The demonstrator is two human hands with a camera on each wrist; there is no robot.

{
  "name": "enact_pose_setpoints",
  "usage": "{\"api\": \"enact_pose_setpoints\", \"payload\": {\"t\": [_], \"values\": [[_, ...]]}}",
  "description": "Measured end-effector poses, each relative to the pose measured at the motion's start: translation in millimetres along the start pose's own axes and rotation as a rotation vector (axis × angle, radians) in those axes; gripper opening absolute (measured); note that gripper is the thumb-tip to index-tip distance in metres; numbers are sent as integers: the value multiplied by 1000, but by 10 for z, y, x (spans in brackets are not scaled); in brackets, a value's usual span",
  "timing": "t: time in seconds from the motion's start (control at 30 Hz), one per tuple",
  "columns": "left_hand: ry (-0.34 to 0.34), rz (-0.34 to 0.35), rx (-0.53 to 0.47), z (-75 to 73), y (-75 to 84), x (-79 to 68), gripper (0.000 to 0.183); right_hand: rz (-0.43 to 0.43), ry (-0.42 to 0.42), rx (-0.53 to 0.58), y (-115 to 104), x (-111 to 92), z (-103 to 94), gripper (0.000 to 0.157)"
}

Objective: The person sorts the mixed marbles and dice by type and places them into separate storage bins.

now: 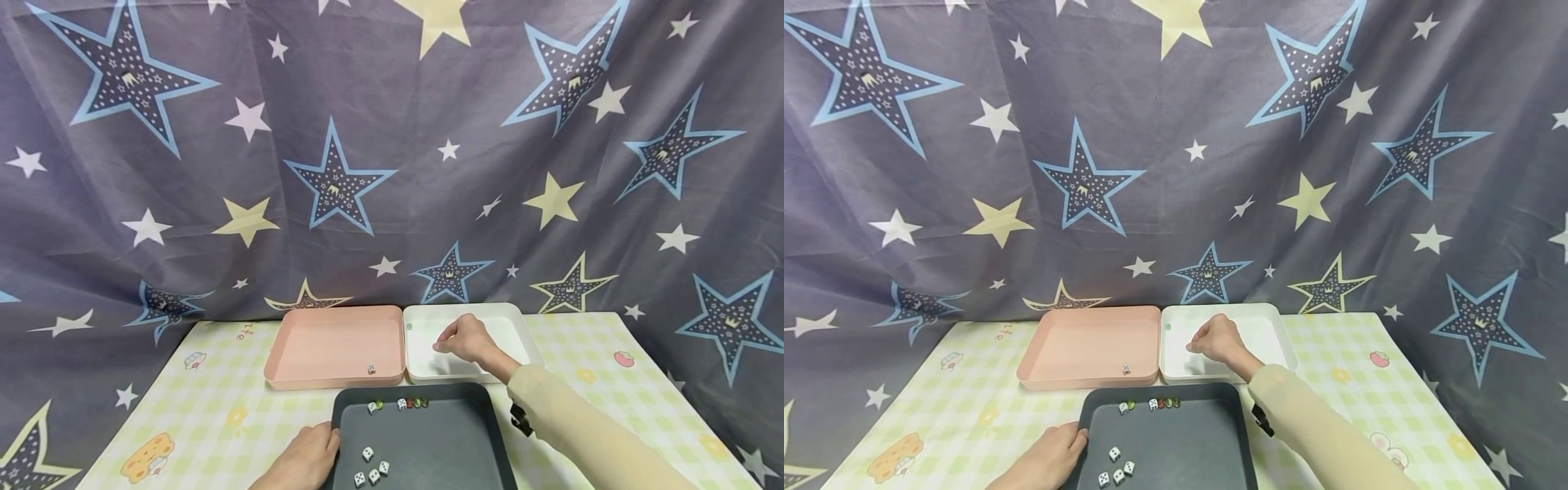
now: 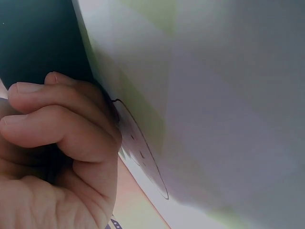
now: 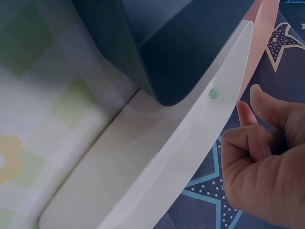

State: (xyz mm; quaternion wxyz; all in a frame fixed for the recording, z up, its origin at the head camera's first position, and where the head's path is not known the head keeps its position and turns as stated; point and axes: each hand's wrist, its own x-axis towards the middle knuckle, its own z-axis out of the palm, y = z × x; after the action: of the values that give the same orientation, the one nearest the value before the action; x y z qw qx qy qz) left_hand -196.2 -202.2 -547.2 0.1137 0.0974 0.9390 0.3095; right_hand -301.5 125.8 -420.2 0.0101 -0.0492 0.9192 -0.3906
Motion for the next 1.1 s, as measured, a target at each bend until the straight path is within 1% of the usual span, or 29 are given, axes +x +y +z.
{"api": "enact_pose_setpoints", "payload": {"t": [0.13,0.23,0.33,0.43,0.63,0.93,1.1], "values": [[-8,-12,-14,3,-20,20,37,12,3,1,-16,-13,12,9],[-16,3,-23,21,-95,57,37,18,1,-3,-33,-28,21,10],[-7,21,-34,31,-121,68,36,15,-7,-2,-53,-57,26,10],[6,32,-31,39,-119,64,36,13,-15,1,-73,-88,34,9],[16,22,-25,40,-117,59,37,5,-22,2,-110,-130,38,9],[10,19,-32,36,-119,59,38,1,-36,10,-131,-173,54,9],[-4,23,-41,28,-116,59,39,-11,-51,15,-147,-195,70,9]]}}
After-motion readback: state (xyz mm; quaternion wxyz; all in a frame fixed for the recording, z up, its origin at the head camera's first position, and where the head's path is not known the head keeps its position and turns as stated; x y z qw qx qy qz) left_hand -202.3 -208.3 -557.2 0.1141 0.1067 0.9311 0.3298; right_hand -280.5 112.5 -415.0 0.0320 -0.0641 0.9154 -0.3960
